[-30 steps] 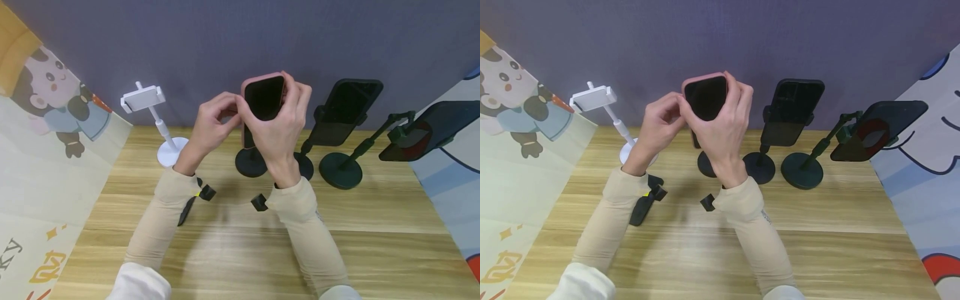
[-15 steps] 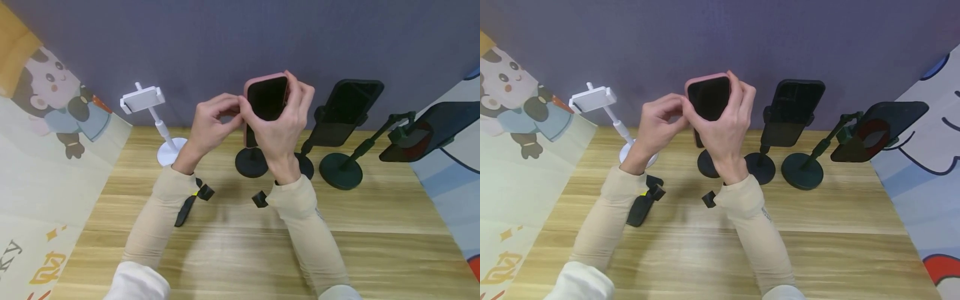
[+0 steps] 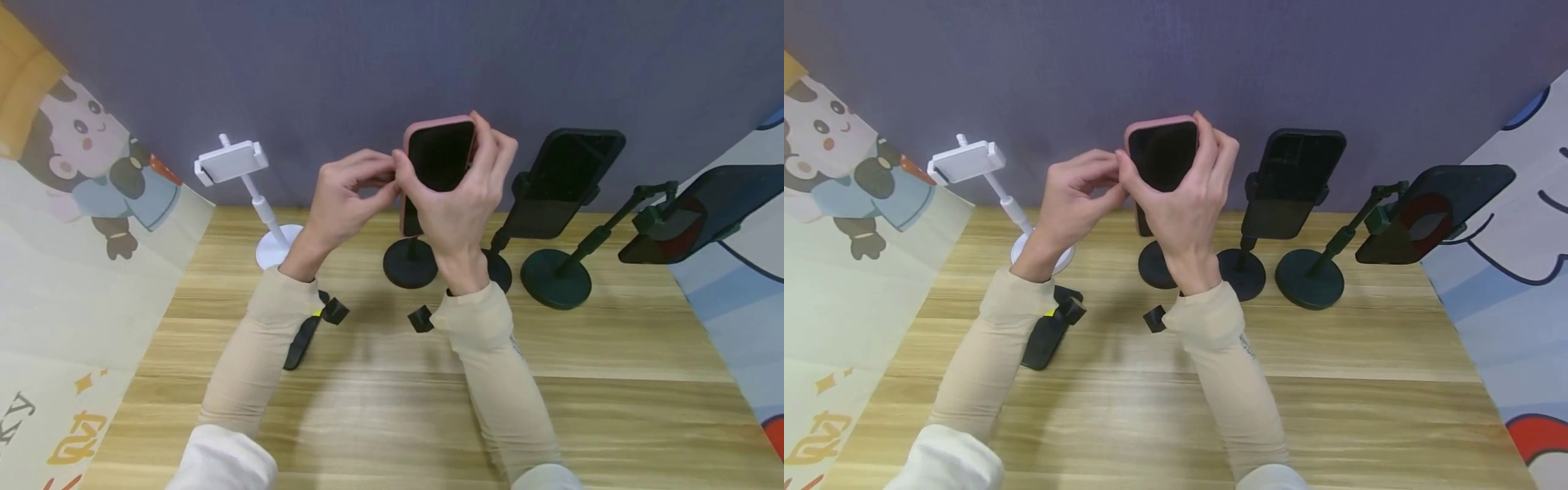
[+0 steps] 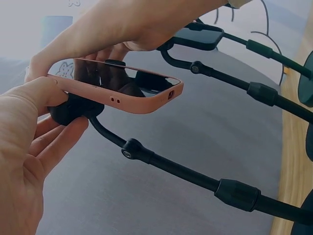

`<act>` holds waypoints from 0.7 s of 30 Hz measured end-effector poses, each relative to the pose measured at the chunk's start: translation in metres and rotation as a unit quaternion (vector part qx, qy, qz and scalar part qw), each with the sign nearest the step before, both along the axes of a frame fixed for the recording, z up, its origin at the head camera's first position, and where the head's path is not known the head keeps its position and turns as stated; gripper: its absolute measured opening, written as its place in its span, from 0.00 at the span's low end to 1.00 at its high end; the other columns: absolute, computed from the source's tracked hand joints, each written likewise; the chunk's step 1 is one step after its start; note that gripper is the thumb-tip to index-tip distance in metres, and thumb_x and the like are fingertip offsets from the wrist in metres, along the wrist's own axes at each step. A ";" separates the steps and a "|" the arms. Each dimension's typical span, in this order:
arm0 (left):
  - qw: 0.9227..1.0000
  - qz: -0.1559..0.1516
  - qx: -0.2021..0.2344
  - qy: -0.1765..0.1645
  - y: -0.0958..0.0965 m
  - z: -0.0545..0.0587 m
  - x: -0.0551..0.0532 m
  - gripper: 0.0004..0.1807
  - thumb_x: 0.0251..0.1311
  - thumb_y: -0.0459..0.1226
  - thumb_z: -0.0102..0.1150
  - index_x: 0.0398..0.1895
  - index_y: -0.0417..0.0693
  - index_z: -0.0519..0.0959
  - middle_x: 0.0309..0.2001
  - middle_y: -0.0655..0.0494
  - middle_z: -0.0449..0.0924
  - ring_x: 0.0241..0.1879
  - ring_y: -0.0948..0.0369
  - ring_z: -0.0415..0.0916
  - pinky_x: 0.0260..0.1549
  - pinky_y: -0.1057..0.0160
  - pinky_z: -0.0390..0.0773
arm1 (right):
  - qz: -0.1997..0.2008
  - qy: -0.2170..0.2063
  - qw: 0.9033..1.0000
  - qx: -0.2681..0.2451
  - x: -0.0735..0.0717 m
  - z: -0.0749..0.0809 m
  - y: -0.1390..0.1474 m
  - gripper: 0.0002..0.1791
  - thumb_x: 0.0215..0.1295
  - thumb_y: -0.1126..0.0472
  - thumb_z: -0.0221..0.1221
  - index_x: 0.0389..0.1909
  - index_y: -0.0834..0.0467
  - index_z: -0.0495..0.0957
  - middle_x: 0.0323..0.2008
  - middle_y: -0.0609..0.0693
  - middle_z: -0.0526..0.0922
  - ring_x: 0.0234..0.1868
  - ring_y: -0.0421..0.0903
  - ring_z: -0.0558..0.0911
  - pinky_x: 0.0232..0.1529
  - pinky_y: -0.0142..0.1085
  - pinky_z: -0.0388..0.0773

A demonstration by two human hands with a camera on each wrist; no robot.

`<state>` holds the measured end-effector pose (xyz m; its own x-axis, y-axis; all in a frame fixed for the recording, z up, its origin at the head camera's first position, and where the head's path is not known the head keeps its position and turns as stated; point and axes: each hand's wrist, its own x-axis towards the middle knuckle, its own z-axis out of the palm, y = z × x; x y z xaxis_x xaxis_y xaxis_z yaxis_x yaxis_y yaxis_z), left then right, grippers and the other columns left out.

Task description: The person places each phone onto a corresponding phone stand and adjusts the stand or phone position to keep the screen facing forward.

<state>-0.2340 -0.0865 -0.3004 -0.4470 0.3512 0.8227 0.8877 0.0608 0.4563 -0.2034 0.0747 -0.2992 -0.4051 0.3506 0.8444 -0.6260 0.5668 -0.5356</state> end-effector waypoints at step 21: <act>1.000 -0.006 -0.022 0.010 -0.004 0.001 0.002 0.11 0.62 0.21 0.66 0.47 0.27 0.85 0.41 0.39 0.85 0.39 0.52 0.86 0.45 0.60 0.87 | -0.014 0.009 1.000 0.000 -0.005 -0.002 -0.002 0.44 0.56 0.44 0.74 0.65 0.69 0.72 0.52 0.65 0.72 0.53 0.49 0.77 0.54 0.33 0.80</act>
